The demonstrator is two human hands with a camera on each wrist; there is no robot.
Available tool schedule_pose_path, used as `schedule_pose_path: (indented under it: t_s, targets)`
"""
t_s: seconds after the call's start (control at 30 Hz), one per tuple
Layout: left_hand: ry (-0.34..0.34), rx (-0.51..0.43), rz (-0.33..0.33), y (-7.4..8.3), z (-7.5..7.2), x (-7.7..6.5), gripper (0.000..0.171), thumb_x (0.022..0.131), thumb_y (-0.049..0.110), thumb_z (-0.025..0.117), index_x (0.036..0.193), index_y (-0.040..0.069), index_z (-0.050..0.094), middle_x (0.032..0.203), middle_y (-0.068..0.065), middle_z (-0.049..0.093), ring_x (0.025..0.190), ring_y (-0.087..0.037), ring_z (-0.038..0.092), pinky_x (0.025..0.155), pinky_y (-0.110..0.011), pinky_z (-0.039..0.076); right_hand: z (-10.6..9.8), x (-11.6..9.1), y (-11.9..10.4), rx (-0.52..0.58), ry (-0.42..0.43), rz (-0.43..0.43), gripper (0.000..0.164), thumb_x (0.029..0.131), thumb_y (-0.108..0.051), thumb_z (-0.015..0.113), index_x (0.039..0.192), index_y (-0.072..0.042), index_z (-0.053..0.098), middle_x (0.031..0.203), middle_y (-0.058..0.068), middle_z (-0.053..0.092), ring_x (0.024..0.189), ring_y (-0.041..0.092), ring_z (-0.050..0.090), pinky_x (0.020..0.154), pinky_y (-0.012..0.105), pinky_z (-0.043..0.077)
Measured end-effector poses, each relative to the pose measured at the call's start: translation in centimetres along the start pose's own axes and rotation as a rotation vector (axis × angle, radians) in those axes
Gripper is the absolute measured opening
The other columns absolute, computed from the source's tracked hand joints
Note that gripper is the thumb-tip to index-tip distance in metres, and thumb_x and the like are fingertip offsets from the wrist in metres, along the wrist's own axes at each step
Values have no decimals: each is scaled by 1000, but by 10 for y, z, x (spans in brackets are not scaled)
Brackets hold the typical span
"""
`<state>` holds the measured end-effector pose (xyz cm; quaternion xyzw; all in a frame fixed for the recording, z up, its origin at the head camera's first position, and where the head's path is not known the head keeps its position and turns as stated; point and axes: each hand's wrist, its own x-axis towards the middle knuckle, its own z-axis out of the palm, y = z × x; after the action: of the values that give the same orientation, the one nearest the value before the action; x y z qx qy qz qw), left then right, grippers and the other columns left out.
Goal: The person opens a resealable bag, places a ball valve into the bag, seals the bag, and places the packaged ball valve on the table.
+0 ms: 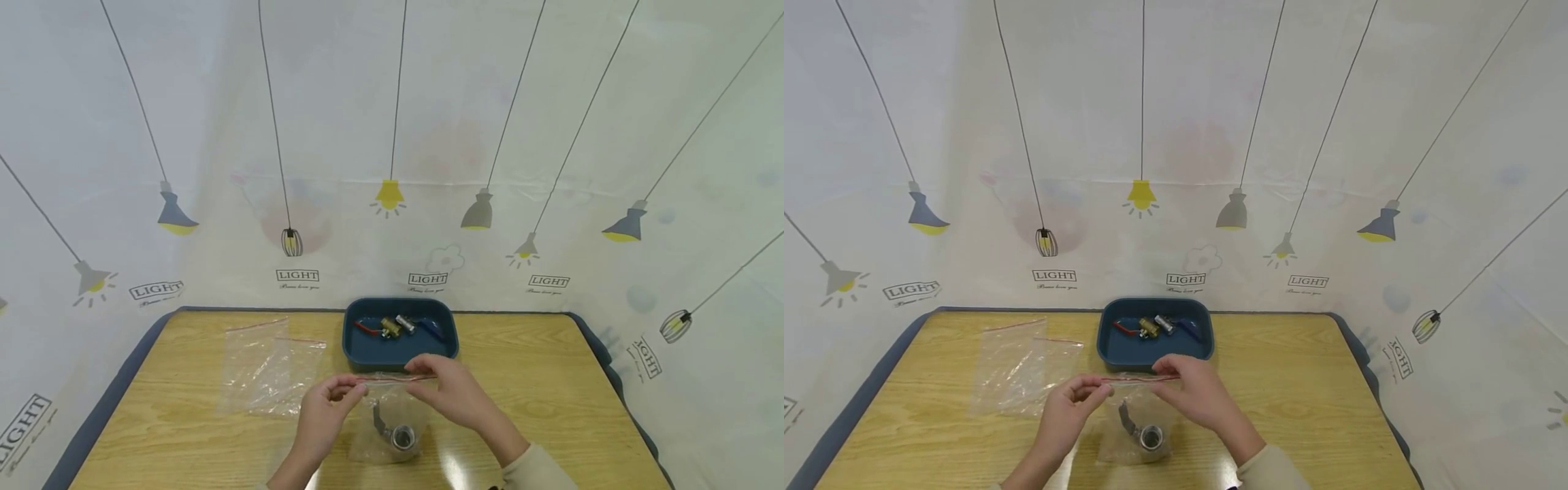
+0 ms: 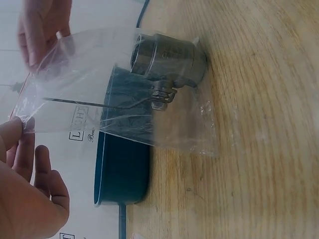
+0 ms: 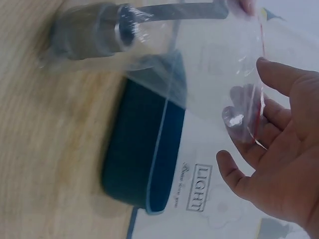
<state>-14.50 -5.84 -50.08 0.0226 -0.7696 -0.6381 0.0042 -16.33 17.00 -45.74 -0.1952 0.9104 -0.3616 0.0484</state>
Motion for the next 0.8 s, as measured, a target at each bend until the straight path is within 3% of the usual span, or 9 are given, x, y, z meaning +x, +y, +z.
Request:
schedule_pose_path:
  t_s: [0.27, 0.5, 0.8]
  targets:
    - [-15, -15, 38, -3, -1, 0, 19, 78, 36, 70, 86, 19, 68, 78, 4, 70, 73, -12, 63, 65, -21, 47, 6, 17, -32, -310, -23, -128, 29, 83, -41, 64, 107, -26, 64, 101, -16, 64, 91, 6, 56, 91, 44, 36]
    - [2, 18, 107, -3, -4, 1, 13, 76, 36, 72, 82, 25, 67, 80, 11, 67, 79, -7, 60, 72, -24, 44, 15, 28, -46, -340, -49, -139, 20, 83, -41, 64, 97, -28, 65, 90, -19, 64, 84, 4, 54, 91, 44, 36]
    - [23, 39, 159, 0, -5, -1, 7, 79, 28, 70, 82, 22, 67, 84, 10, 67, 81, -5, 58, 74, -26, 43, 18, 29, -49, -341, -43, -142, 16, 82, -41, 65, 94, -30, 65, 88, -21, 64, 83, 2, 54, 90, 44, 37]
